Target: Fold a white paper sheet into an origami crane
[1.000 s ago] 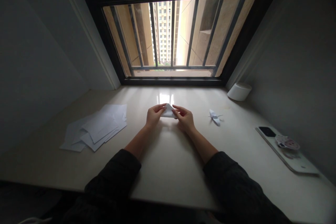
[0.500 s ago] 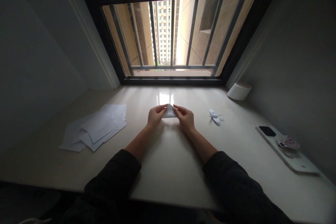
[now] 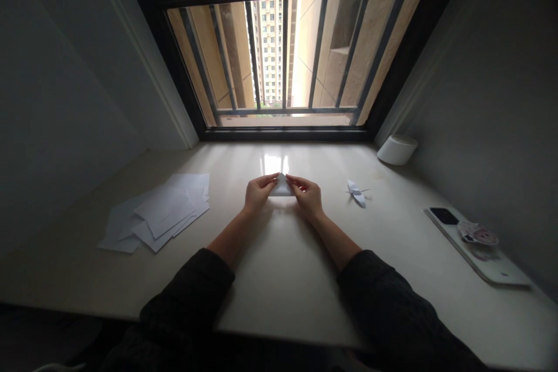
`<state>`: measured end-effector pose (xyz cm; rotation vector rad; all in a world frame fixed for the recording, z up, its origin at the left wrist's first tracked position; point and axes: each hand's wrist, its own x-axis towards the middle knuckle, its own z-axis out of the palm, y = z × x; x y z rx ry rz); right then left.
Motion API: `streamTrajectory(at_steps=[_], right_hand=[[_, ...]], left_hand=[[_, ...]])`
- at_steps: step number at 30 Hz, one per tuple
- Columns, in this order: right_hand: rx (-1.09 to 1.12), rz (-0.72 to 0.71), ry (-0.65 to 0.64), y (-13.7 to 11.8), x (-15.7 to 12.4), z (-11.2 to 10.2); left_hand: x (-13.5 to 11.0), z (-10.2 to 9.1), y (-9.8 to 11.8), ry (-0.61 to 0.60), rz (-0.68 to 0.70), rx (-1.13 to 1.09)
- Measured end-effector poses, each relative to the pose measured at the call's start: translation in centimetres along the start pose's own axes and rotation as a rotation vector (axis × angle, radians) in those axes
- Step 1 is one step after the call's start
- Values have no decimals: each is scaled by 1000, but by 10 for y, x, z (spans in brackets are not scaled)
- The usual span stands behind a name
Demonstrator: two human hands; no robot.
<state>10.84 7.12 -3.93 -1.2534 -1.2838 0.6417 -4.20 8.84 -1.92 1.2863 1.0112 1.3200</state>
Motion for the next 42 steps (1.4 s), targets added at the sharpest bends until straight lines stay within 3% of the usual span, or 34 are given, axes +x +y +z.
streamTrajectory(at_steps=[23, 32, 42], right_hand=[[-12, -19, -50, -1, -1, -2], [-44, -32, -81, 0, 0, -3], [-58, -47, -132, 1, 1, -5]], left_hand=[[-1, -2, -1, 0, 50, 129], [-7, -2, 7, 104, 84, 297], [-1, -8, 7, 61, -12, 306]])
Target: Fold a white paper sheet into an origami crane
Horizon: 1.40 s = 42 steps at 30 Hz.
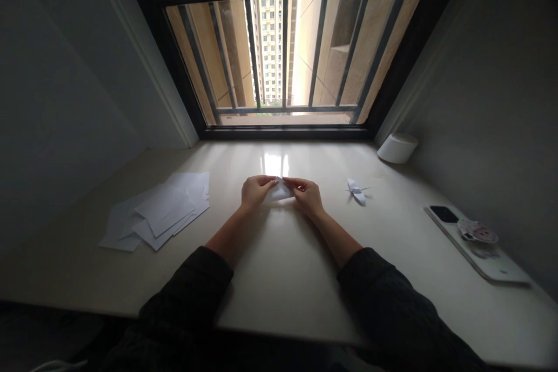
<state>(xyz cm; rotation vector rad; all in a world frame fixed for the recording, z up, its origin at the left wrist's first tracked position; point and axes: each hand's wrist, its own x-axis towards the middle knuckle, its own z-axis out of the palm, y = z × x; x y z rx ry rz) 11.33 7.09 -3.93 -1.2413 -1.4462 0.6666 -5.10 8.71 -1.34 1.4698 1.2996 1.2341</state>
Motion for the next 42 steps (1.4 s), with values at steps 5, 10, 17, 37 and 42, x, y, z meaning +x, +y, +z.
streamTrajectory(at_steps=[5, 10, 17, 37, 42], right_hand=[[-42, -27, -38, 2, 0, -1], [-78, -20, 27, -4, -1, -1], [194, 205, 199, -12, 3, 4], [322, 224, 22, -17, 2, 10], [384, 290, 0, -17, 1, 8]], left_hand=[[2, -6, -1, -20, -77, 42], [2, -5, 2, -66, -88, -4], [-6, 14, 13, 128, -83, -281], [-13, 35, -6, 182, 14, -336], [-13, 31, 1, 168, -39, -332]])
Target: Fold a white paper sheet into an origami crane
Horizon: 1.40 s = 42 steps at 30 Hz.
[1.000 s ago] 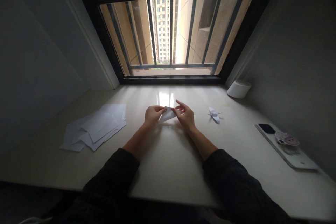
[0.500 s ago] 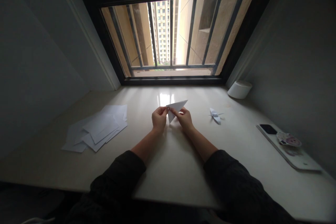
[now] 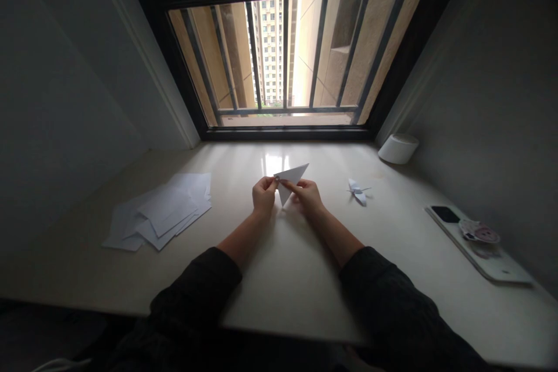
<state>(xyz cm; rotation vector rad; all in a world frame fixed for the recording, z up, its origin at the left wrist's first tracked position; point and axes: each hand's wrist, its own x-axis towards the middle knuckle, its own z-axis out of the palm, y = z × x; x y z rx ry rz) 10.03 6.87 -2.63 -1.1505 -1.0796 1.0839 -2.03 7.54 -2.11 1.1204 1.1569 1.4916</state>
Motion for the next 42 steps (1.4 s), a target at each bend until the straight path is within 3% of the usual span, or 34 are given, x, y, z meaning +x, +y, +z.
streamTrajectory(at_steps=[7, 16, 21, 30, 36, 42], right_hand=[[-27, 63, -17, 6, 3, -5], [-20, 122, -98, 11, 11, -9], [-55, 69, -97, 13, 9, -12], [-1, -35, -40, 7, 5, -9], [88, -28, 14, 9, 7, -8], [78, 13, 34, 10, 8, -9]], left_hand=[[8, -8, 8, 72, -46, 30], [13, -11, 0, 61, -20, 74], [14, -13, -4, 8, 65, 74], [12, -11, 3, -98, 15, 2], [6, -10, 1, -278, 8, 25], [8, -14, -1, -286, 51, 138]])
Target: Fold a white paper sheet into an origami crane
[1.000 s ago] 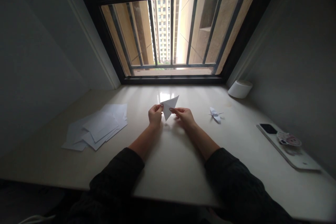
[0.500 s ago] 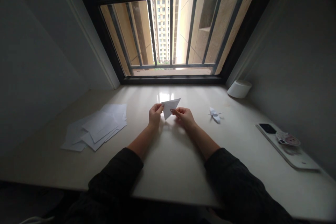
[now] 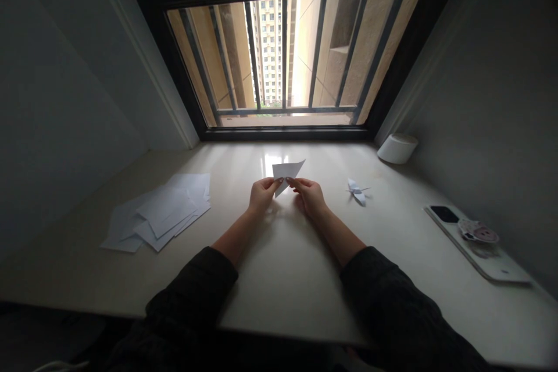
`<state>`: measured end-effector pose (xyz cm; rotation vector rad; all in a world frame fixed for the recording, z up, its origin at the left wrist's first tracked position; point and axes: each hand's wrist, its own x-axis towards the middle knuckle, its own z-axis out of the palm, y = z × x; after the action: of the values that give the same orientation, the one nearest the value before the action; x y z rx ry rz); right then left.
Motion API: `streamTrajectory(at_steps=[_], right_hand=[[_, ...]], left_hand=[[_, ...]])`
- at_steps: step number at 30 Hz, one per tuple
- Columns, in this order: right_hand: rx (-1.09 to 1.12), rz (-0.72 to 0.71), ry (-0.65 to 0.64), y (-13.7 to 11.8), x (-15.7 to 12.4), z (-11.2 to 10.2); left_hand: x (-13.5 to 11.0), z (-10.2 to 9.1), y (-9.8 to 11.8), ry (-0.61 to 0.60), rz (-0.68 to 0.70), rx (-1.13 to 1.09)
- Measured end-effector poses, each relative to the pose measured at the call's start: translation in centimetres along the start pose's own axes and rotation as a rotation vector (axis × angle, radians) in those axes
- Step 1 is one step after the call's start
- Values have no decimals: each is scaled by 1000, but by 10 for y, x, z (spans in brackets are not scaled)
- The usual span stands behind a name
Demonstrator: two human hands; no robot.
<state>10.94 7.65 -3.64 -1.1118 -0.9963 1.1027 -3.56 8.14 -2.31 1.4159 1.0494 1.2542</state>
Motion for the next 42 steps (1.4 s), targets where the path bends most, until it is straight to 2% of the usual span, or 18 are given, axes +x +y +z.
streamTrajectory(at_steps=[7, 15, 21, 36, 42], right_hand=[[79, 41, 41, -2, 7, -6], [235, 73, 249, -14, 15, -26], [236, 22, 323, -8, 17, -25], [144, -21, 274, -2, 11, -17], [-35, -213, 320, -7, 7, -16]], left_hand=[[2, -3, 3, -12, -8, 54], [0, -4, 0, -33, -126, 32], [0, -2, -1, 17, -106, 105], [2, -6, -4, 149, 10, 378], [2, -8, 1, 170, 51, 507]])
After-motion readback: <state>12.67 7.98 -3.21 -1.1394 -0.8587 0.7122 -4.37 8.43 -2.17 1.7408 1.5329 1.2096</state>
